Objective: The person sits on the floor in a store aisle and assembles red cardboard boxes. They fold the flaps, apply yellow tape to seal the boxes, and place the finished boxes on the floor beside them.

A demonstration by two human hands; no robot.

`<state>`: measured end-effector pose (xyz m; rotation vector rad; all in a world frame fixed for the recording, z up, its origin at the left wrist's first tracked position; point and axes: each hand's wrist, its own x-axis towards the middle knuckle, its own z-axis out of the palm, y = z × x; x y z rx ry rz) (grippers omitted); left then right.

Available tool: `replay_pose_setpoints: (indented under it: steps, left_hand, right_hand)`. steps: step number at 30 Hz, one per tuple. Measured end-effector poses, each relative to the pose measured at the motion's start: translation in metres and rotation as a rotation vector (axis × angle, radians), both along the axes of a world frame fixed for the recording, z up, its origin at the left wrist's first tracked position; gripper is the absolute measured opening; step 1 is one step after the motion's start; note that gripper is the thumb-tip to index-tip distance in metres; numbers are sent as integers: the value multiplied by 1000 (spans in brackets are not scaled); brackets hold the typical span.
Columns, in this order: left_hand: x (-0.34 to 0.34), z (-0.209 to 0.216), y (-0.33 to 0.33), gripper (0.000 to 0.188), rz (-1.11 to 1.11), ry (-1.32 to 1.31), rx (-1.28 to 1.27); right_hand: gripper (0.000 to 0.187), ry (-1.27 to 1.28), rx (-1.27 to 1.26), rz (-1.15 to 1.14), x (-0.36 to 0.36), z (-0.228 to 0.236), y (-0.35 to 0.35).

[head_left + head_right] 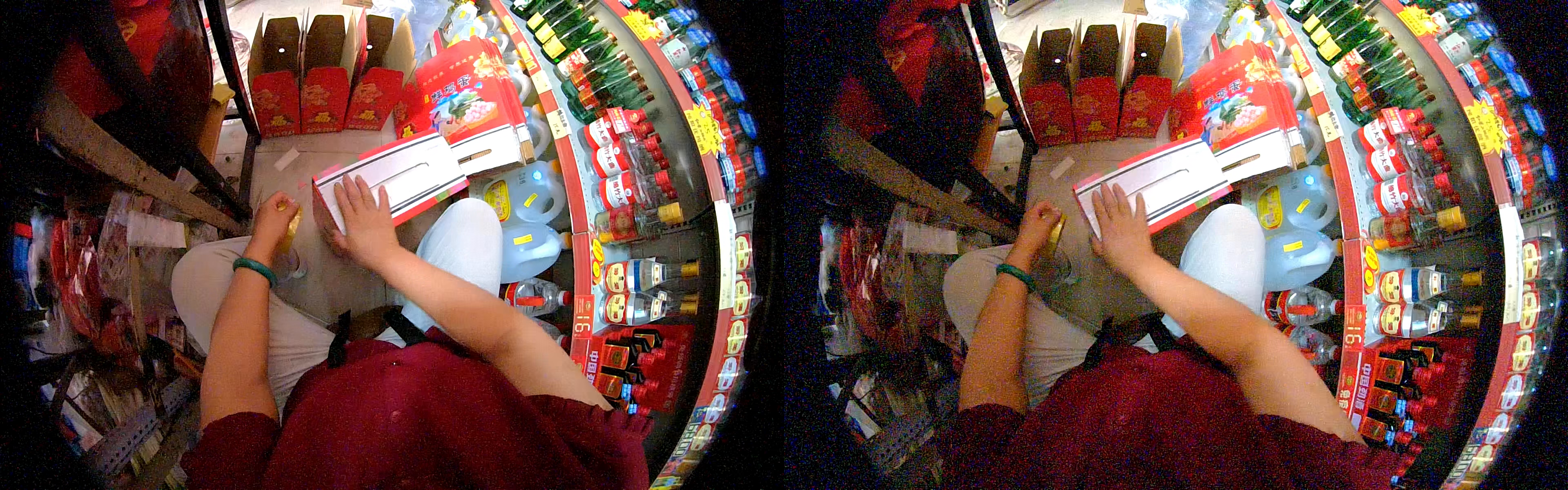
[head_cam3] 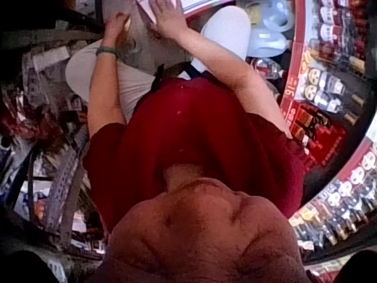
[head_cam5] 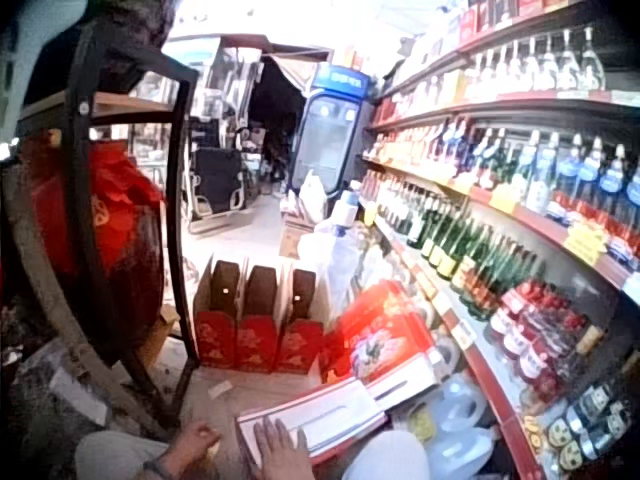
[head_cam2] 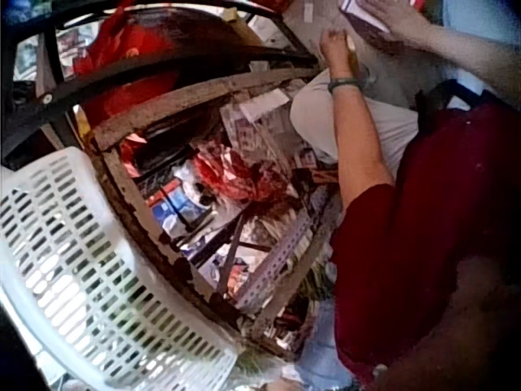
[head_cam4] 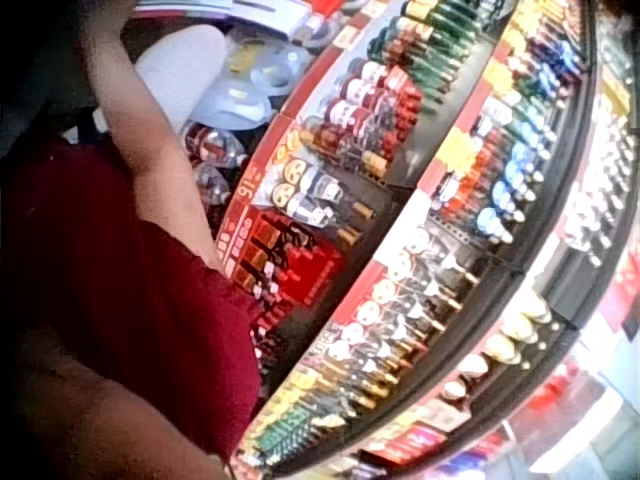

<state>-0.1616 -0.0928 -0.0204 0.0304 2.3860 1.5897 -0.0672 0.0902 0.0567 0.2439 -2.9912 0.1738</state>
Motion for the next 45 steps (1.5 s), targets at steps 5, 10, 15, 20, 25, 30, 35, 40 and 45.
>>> replay_pose_setpoints:
  steps: [5, 10, 15, 20, 25, 30, 35, 40, 45]
  left_hand:
    - [-7, -4, 2, 20, -28, 167, -72]
    - [-8, 26, -11, 21, 1, 21, 9]
    - [11, 90, -14, 15, -84, 19, 163]
    - [41, 124, -12, 8, -196, 103, 322]
    - [62, 142, -4, 11, -249, 51, 297]
    - [80, 135, 4, 12, -232, 117, 277]
    - [102, 141, 18, 13, -133, 185, 197]
    - [112, 141, 21, 15, -118, 226, 149]
    - [116, 148, 18, 19, -205, 145, 215]
  right_hand:
    - [77, 83, 64, -82, -5, -26, -17]
    - [75, -59, -158, -26, -6, -6, -5]
    - [42, 3, -892, -41, -20, 22, 7]
    - [29, -1, -894, 145, -22, 58, -11]
    - [23, -49, -773, 77, -11, 72, -11]
    - [17, -25, -733, -11, 13, 82, -15]
    - [14, 21, -714, -46, 26, 80, -16]
    - [12, 205, -671, 44, 31, 79, -13]
    - [12, 411, -471, 193, 35, 81, -7]
